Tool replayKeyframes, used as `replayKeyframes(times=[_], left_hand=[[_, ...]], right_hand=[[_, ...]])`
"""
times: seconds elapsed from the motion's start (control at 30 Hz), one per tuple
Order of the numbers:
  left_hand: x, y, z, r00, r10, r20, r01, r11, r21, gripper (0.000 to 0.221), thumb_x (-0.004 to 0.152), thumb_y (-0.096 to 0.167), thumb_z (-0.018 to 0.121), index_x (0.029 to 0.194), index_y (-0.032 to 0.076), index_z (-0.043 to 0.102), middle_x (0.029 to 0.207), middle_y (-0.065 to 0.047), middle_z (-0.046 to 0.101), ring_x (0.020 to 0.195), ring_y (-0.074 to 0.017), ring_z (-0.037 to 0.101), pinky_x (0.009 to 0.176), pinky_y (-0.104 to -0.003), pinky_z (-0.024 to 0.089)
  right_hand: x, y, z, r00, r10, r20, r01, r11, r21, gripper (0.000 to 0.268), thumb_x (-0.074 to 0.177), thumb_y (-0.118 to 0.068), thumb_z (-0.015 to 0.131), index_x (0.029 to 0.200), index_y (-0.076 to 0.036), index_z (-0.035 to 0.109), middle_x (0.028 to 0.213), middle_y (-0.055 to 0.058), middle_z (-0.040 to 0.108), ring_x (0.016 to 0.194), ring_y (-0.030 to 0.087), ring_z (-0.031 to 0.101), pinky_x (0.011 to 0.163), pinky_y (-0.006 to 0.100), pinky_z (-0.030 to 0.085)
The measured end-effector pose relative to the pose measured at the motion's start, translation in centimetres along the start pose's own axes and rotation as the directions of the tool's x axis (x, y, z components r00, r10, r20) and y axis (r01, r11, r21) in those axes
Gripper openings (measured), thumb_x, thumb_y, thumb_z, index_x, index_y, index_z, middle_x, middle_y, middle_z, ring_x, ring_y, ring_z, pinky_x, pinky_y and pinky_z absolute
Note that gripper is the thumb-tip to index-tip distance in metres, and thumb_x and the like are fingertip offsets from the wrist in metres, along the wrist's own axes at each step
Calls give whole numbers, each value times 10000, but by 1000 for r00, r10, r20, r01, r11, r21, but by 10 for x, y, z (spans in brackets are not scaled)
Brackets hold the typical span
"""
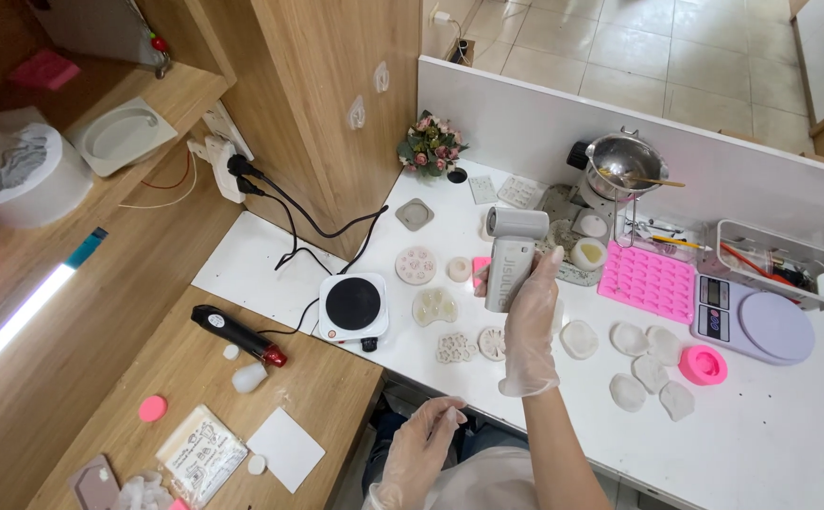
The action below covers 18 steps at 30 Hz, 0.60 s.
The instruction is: Measure the temperature of candle molds and wax using an infrared thermometer.
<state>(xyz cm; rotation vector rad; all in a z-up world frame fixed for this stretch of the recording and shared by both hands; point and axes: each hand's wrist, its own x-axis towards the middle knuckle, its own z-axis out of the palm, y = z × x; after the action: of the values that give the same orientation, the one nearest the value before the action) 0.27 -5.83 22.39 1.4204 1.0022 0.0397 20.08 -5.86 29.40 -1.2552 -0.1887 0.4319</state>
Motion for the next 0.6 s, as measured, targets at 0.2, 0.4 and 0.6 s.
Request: replayKeyframes(times=[0.2, 0.4, 0.6], left_hand=[[0, -7, 0, 999, -49, -15, 50, 996, 76, 272, 987, 303, 537, 1156, 224, 735, 988, 64, 794, 883, -50, 700, 808, -193, 539], [-3, -9, 5, 1000, 6, 2, -6, 991, 131, 269, 980, 262, 536, 1170, 228, 723, 1011, 83, 788, 894, -42, 707, 831, -191, 553], [1, -19, 8, 999, -50, 1, 48, 972, 228, 295, 960, 347, 541, 1197, 297, 711, 1039, 143, 819, 979, -17, 754, 890, -181, 567]], right_hand=[[2, 10, -7, 999, -30, 10, 31, 997, -75, 296, 1058, -311, 501, 1126, -32, 571, 777, 86, 650, 559, 159, 606, 534, 259, 512], [14, 31, -18, 1000, -1, -17, 2, 999, 51, 404, 1099, -376, 396, 1097, -24, 594, 717, 100, 633, 511, 168, 570, 484, 284, 506], [8, 29, -19, 1000, 18, -8, -18, 1000, 4, 358, 1021, -400, 525, 1063, -47, 561, 674, 79, 606, 498, 157, 544, 477, 268, 446]])
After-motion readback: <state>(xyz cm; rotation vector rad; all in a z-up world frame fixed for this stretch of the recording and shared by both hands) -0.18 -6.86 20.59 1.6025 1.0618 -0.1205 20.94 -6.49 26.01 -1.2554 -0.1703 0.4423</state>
